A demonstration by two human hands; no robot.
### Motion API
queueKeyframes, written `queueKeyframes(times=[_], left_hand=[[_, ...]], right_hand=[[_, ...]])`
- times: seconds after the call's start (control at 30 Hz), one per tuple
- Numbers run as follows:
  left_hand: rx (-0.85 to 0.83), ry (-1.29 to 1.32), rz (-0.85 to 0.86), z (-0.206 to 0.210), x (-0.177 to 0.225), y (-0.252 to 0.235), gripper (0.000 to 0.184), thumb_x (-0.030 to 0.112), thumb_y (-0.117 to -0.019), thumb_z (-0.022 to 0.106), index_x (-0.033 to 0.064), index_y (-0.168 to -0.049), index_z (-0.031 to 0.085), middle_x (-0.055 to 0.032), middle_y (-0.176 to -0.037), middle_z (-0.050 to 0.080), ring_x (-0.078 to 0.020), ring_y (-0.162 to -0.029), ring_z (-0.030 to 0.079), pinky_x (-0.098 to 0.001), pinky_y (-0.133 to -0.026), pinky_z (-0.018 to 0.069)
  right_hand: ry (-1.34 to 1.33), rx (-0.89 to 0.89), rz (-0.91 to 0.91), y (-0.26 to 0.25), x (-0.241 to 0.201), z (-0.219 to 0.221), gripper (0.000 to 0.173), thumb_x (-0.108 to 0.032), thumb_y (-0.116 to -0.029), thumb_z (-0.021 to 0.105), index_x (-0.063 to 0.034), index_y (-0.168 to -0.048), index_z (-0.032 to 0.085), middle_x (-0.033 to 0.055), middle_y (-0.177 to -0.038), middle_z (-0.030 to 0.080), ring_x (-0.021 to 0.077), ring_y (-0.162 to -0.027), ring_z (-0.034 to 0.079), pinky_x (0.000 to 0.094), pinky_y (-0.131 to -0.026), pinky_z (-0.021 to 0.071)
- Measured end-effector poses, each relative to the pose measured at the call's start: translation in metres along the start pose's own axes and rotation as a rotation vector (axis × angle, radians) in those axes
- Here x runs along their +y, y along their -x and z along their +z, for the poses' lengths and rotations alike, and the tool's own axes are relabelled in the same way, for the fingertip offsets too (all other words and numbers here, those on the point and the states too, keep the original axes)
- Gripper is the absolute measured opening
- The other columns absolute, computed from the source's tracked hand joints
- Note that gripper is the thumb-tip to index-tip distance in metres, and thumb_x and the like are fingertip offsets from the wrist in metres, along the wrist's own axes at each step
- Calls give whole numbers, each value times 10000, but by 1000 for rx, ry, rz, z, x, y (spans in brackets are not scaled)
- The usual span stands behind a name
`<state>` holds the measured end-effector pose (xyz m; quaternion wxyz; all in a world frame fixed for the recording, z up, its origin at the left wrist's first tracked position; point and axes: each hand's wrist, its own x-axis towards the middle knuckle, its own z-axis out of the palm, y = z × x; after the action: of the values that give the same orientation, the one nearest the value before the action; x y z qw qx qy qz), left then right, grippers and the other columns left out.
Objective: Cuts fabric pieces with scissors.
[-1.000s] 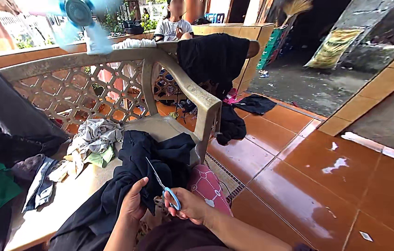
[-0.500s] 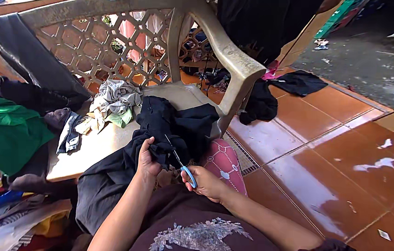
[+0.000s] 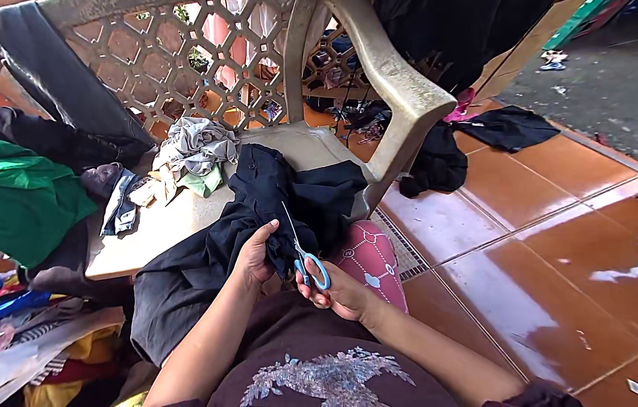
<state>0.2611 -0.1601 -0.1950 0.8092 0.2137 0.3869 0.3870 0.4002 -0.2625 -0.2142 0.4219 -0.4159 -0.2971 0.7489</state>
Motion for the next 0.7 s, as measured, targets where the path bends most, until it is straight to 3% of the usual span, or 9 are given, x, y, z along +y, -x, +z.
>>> queueKeyframes(times=[0.2,0.47,0.6,0.7], left_hand=[[-26,28,13,-2,-7,0,149,106,-1069,429,66,-1049,572,-83,-867,700,-156,-800,712,-321,-739,609],[-10,44,4,-3,-8,-1,154,107,-1068,425,58,-1037,568,-89,-853,690,-163,-787,707,-325,-729,607],[-58,27,-15,-8,-10,2,178,105,-1067,416,57,-1015,579,-92,-840,701,-159,-774,713,-319,-718,610],[-107,-23,-42,-11,-15,7,246,130,-1075,397,52,-978,609,-90,-796,708,-148,-702,707,-298,-652,605]], right_hand=[[-31,56,-57,-5,2,8,371,-321,-1121,299,-111,-931,538,-72,-658,556,-35,-462,439,104,-444,365],[-91,137,-93,-1,4,17,312,-224,-1109,386,-108,-882,566,-82,-609,534,-48,-420,396,99,-399,319],[-104,107,-20,-5,-1,16,368,-303,-1128,318,-100,-921,545,-60,-644,554,-33,-442,431,105,-420,358],[-85,103,3,-7,-6,12,429,-374,-1130,260,-107,-940,536,-55,-664,562,-26,-459,437,109,-436,358]])
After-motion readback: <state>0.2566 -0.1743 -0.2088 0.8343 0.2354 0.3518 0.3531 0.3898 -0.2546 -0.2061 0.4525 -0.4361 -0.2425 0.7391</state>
